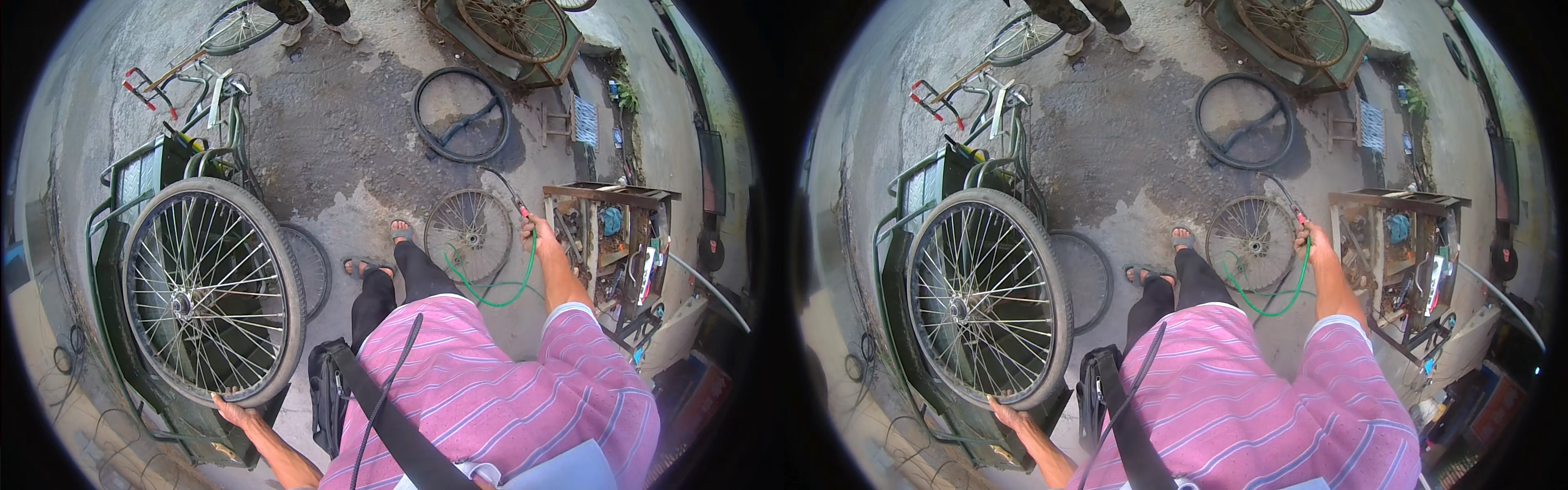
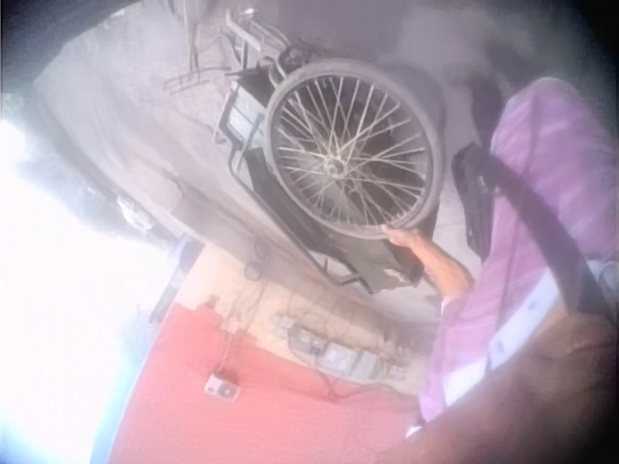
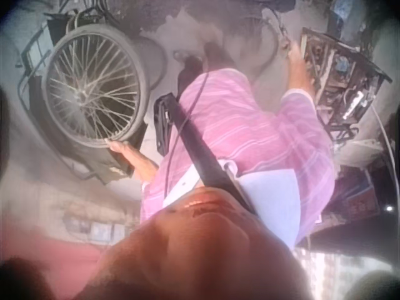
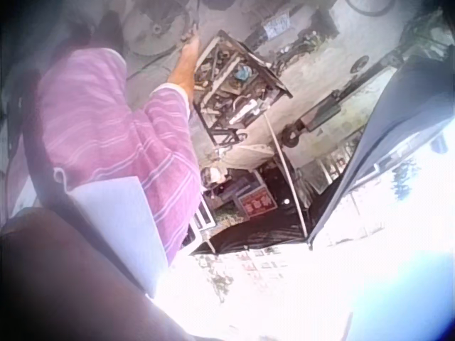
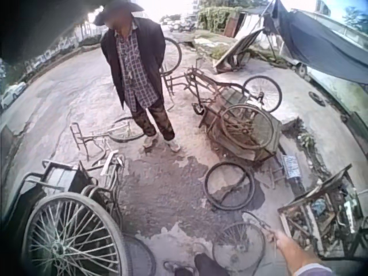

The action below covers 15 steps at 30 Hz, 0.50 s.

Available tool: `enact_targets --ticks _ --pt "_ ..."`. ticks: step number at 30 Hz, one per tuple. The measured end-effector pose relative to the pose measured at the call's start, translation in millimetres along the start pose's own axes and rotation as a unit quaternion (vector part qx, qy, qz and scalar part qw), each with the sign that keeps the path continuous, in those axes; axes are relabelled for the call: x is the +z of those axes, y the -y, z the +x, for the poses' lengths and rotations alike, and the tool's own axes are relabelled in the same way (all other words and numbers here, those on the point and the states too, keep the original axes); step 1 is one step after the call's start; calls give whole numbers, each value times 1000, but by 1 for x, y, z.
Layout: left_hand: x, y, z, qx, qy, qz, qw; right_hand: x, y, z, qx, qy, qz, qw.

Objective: The person inflates a bicycle wheel using a hand pump, then uses a metal rod to pry the tire off the rim. They remove the inner tube and inspect it, then receive a small white item from another person.

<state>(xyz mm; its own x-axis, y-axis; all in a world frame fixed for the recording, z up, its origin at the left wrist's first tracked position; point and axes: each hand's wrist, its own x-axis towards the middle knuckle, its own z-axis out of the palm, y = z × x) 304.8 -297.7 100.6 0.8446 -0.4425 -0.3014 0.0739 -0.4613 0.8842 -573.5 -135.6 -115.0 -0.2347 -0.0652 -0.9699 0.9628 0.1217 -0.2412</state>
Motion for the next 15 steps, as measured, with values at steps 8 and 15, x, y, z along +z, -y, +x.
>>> enact_targets --ticks 8,15 --pt "-21 2 43 -35 27 35 998 -125 -35 30 -21 -78 -23 996" --pt "35 -29 -42 -42 16 14 999 -171 -79 28 -66 -173 -45 982"
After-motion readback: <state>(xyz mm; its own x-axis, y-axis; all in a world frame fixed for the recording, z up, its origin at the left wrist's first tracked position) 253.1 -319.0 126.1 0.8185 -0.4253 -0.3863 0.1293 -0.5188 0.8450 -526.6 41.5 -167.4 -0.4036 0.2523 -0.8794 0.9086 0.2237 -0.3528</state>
